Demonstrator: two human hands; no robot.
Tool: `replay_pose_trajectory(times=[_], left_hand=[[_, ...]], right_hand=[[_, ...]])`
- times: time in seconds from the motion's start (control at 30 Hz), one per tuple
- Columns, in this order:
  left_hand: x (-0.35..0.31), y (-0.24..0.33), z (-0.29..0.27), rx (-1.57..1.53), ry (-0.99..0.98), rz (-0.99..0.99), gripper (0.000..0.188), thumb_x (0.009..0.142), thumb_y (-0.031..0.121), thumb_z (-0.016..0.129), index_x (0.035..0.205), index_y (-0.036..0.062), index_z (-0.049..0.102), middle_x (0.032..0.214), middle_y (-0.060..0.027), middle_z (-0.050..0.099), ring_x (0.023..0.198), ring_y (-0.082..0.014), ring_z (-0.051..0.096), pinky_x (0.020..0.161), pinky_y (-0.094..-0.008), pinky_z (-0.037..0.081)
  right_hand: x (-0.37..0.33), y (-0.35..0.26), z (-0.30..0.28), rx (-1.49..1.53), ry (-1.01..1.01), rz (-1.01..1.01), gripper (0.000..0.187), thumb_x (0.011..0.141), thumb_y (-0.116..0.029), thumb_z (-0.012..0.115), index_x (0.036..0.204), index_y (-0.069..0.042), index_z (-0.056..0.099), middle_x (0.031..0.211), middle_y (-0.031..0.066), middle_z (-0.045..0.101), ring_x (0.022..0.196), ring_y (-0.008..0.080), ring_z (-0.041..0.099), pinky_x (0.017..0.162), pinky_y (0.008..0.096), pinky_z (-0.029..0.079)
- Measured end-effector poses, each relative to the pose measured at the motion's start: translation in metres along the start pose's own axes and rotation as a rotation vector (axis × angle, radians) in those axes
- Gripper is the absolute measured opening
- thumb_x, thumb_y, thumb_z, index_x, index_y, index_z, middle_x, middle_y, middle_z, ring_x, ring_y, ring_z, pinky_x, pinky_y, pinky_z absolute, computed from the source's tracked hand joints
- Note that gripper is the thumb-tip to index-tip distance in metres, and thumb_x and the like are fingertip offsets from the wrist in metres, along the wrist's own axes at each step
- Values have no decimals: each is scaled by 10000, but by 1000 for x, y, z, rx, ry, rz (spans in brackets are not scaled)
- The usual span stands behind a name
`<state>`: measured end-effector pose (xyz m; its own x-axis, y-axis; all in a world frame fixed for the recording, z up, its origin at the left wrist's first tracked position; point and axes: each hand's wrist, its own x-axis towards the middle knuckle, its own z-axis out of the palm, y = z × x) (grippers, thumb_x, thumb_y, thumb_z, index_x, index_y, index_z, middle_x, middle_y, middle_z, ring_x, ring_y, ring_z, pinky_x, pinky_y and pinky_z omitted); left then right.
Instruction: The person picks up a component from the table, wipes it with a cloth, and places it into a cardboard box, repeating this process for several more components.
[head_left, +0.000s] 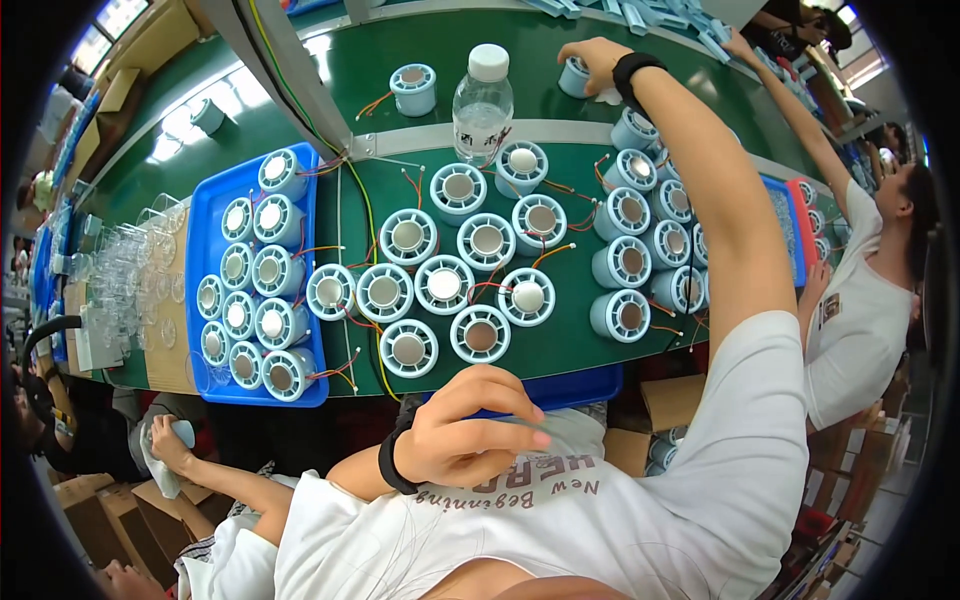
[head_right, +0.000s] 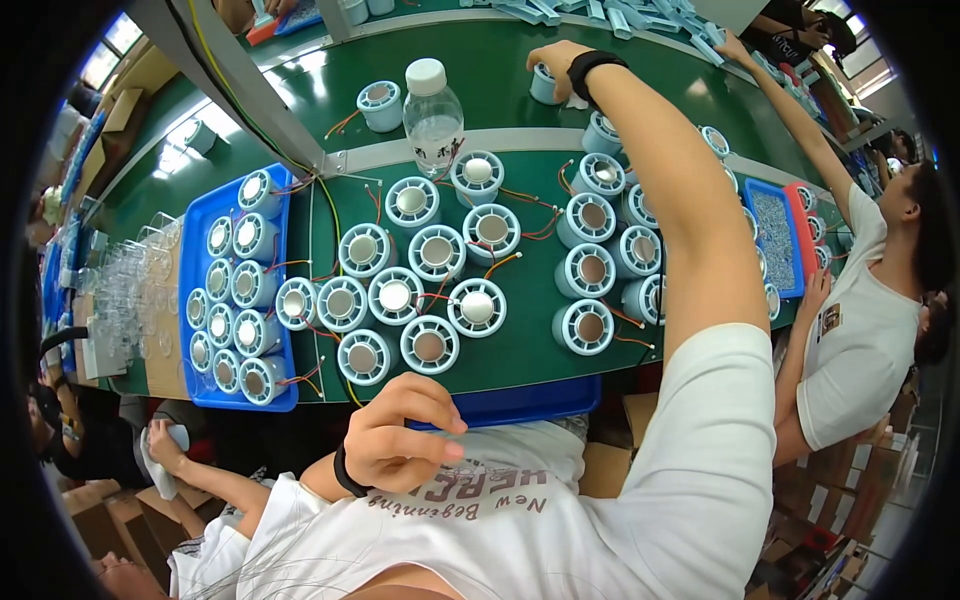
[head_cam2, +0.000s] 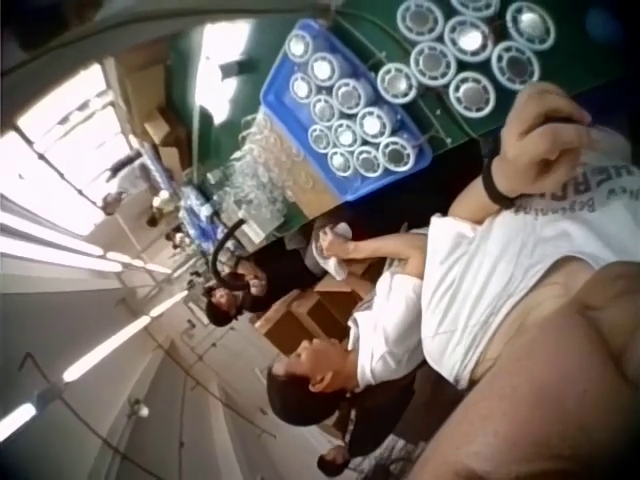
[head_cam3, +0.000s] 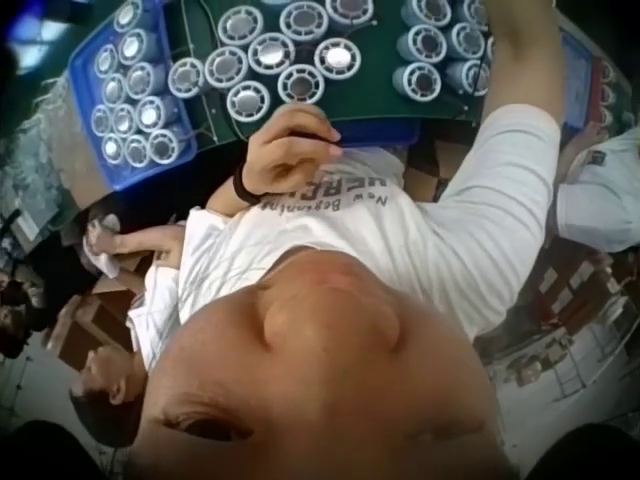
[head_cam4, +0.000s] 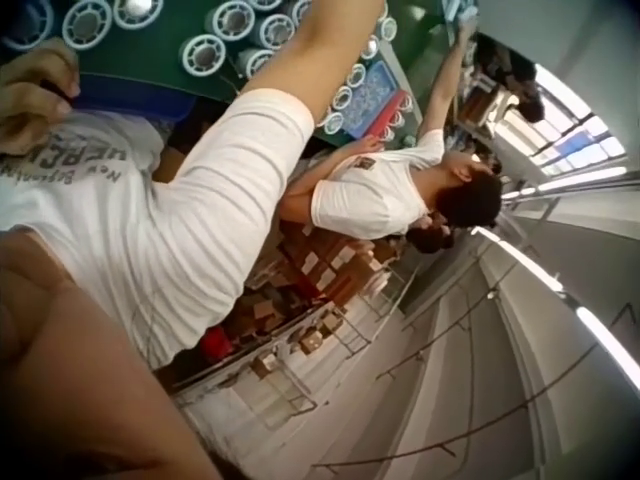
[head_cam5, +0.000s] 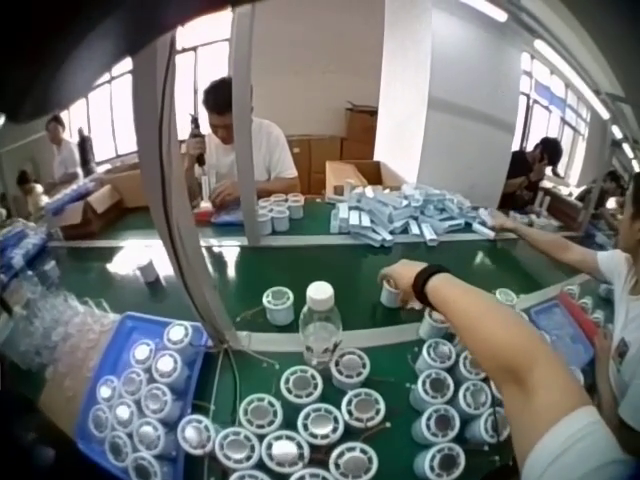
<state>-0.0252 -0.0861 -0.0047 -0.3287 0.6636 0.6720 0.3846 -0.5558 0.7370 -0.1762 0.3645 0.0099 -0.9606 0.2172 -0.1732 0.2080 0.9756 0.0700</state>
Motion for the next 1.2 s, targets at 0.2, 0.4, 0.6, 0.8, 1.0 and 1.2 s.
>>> replay_pose_trajectory(times=[0.2, 0.4, 0.6, 0.8, 1.0, 1.2], left_hand=[[6, 6, -3, 92, 39, -157, 500, 757, -117, 614, 1239, -9, 540, 1200, -195, 579, 1017, -293, 622, 870, -385, 518], [27, 5, 26, 123, 293, -238, 813, 768, 55, 792, 1416, -21, 307, 1416, -217, 403, 1162, -311, 571, 1007, -398, 454], [31, 12, 46, -316, 186, -390, 881, 721, 89, 838, 1417, -19, 308, 1395, -199, 420, 1193, -295, 544, 1010, -408, 463], [23, 12, 54, -514, 74, -388, 771, 723, 55, 826, 1358, -10, 394, 1318, -188, 445, 1153, -289, 560, 962, -400, 496], [19, -2, 76, -66, 8, 131, 665, 725, 22, 815, 1299, -2, 479, 1242, -176, 469, 1113, -282, 575, 914, -391, 529], [11, -5, 105, -34, -91, 213, 492, 704, -5, 816, 1147, 103, 632, 1233, -167, 450, 1061, -339, 586, 901, -415, 532]], right_hand=[[-100, -15, -77, 393, 88, -353, 593, 700, -114, 779, 1253, -131, 562, 1175, 84, 610, 1040, 221, 621, 847, 335, 548], [-236, -103, -110, 724, -180, -400, 583, 756, -268, 770, 1259, -66, 554, 1164, 90, 614, 895, 166, 648, 756, 253, 551], [-313, -143, -89, 590, -163, -383, 569, 831, -341, 720, 1274, -23, 556, 1009, 63, 652, 770, 99, 619, 654, 205, 504], [-373, -120, -54, 900, 210, -175, 564, 912, -392, 638, 1314, -9, 539, 882, 30, 639, 636, 44, 513, 556, 184, 389], [-429, -145, -31, 1251, 164, 18, 665, 853, -457, 697, 1309, 0, 538, 908, 22, 629, 634, 40, 490, 553, 175, 374], [-471, -161, -10, 1026, 187, 81, 728, 709, -344, 821, 1298, -18, 546, 928, 14, 622, 618, 35, 456, 541, 178, 361]])
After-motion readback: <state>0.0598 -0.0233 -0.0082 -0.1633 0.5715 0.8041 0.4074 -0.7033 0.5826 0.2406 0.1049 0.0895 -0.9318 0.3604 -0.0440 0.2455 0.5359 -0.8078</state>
